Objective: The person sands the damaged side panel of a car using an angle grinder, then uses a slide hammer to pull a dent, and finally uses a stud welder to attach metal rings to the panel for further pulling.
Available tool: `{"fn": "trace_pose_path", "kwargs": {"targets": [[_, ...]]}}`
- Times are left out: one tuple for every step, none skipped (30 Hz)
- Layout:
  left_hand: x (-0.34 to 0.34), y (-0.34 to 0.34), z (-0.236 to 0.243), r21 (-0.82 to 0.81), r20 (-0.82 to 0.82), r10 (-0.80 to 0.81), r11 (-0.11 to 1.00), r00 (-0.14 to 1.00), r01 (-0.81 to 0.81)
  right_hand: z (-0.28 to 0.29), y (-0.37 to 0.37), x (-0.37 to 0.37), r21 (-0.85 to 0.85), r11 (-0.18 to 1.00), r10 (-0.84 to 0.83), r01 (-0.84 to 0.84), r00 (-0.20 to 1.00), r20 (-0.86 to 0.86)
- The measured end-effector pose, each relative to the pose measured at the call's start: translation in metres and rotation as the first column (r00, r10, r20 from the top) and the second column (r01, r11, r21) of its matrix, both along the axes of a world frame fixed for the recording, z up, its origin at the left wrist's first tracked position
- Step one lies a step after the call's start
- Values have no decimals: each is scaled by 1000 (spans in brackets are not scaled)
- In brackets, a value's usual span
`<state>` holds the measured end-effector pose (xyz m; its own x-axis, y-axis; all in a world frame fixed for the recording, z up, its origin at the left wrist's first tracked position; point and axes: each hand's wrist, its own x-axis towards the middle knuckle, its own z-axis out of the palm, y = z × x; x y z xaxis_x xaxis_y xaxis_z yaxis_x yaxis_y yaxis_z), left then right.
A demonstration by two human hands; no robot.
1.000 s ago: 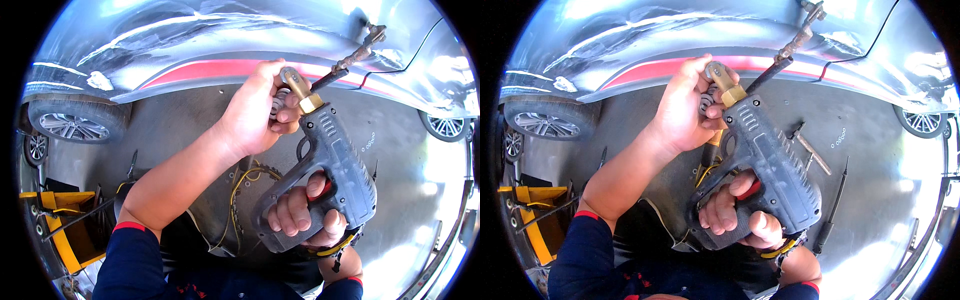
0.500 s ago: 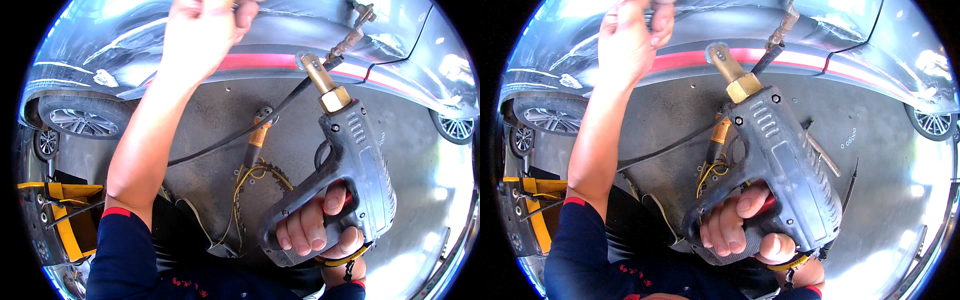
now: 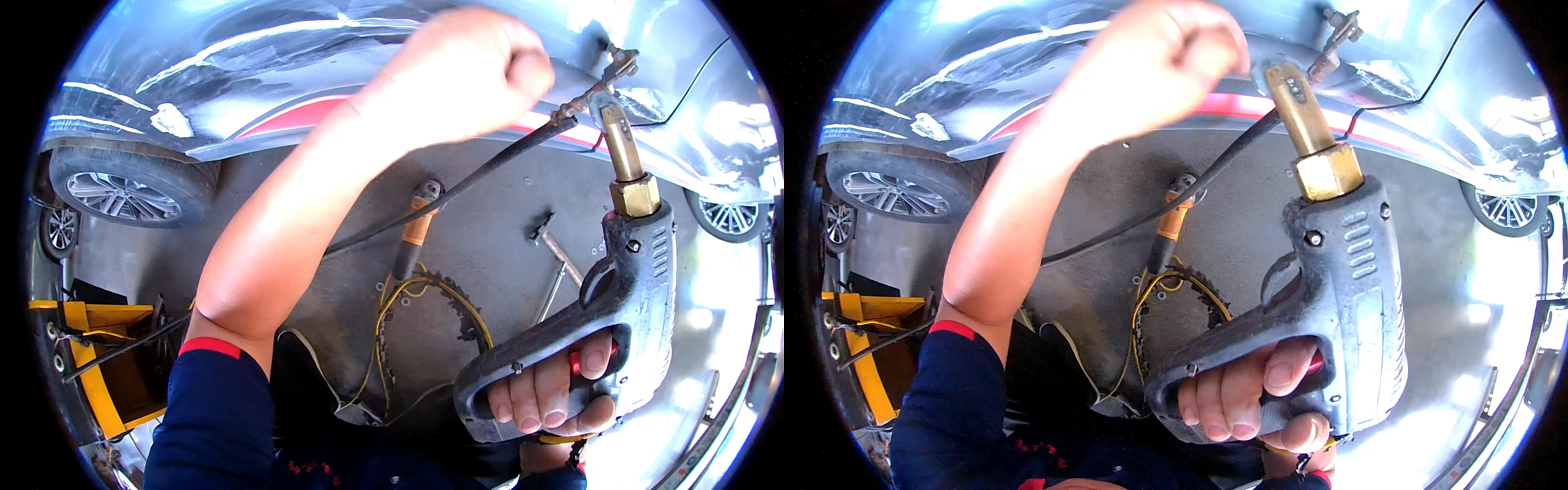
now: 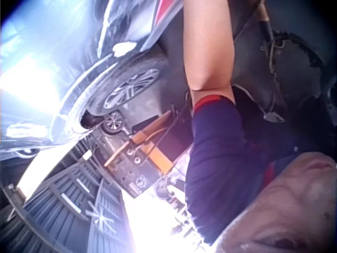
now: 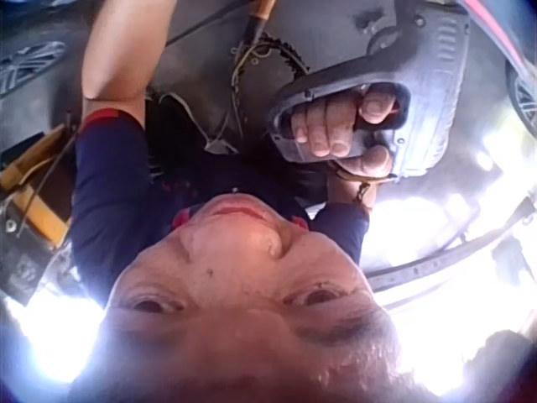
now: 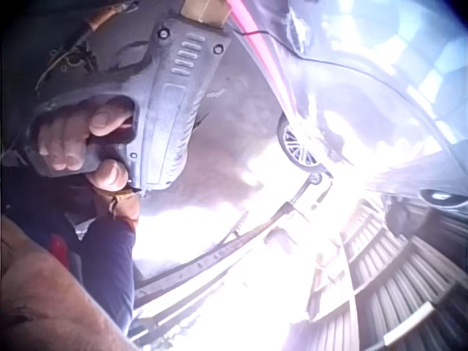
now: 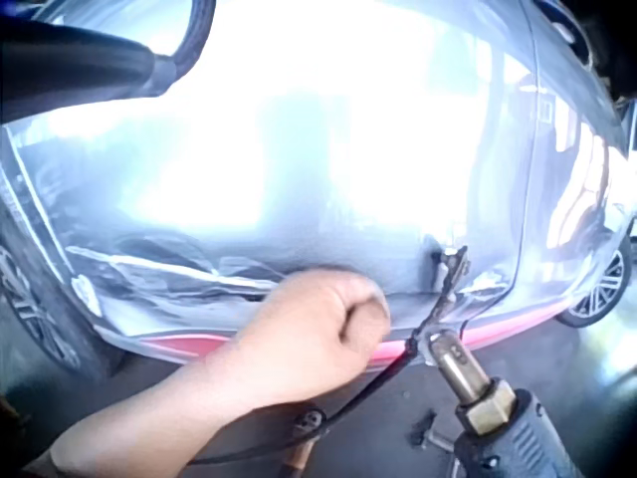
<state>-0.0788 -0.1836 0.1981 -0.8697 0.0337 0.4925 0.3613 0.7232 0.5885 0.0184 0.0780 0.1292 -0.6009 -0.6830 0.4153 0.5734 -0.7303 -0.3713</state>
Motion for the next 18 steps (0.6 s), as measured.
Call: {"fn": "trace_pose_path", "kwargs": {"targets": [[-1,-3,-19,-197,-95,12,980,995,-30,-2,-6,1,38,999,7,-6,999,-34],[-9,-3,-38,-110,56,-70,991,996,76,-7,-8,-1,23,1000,19,-18,998,-54],[-7,1,-52,113,184,-155,984,971,136,-1,-5,-2,100,995,5,1,998,-58],[3,3,-60,317,295,-254,936,921,156,1,-7,-2,132,991,-2,11,998,-69],[15,6,-67,663,286,-373,742,883,99,3,-9,-3,165,986,-4,16,997,-74],[25,12,-72,904,223,-490,427,843,9,1,-12,1,179,982,-53,63,997,-65],[32,17,-72,965,158,-494,261,855,-28,3,-16,0,237,966,-74,99,991,-113],[38,21,-71,974,128,-511,228,850,-10,4,-21,-2,294,946,-92,137,983,-162],[44,24,-66,995,10,-478,93,878,39,5,-27,0,337,926,-123,169,981,-153],[47,24,-64,995,-104,-429,-42,897,95,2,-32,-1,379,901,-157,212,973,-170],[46,18,-65,988,-153,-467,-58,871,143,-3,-39,-5,384,898,-148,216,969,-199],[44,17,-63,987,-159,-475,-67,865,145,-6,-44,-11,392,892,-141,226,962,-235],[42,17,-60,988,-139,-425,5,895,156,-10,-46,-15,401,881,-142,250,949,-281],[41,16,-57,984,-123,-370,76,921,162,-11,-50,-16,411,870,-152,272,941,-302],[39,15,-56,980,-121,-363,103,924,169,-12,-53,-17,402,868,-180,292,939,-293],[36,15,-55,980,-126,-374,95,919,173,-11,-56,-18,393,865,-207,310,937,-283],[33,17,-54,980,-123,-317,111,940,165,-10,-58,-21,417,833,-225,364,911,-345],[30,16,-52,979,-121,-258,130,959,158,-9,-62,-24,434,799,-238,417,881,-408]]}}
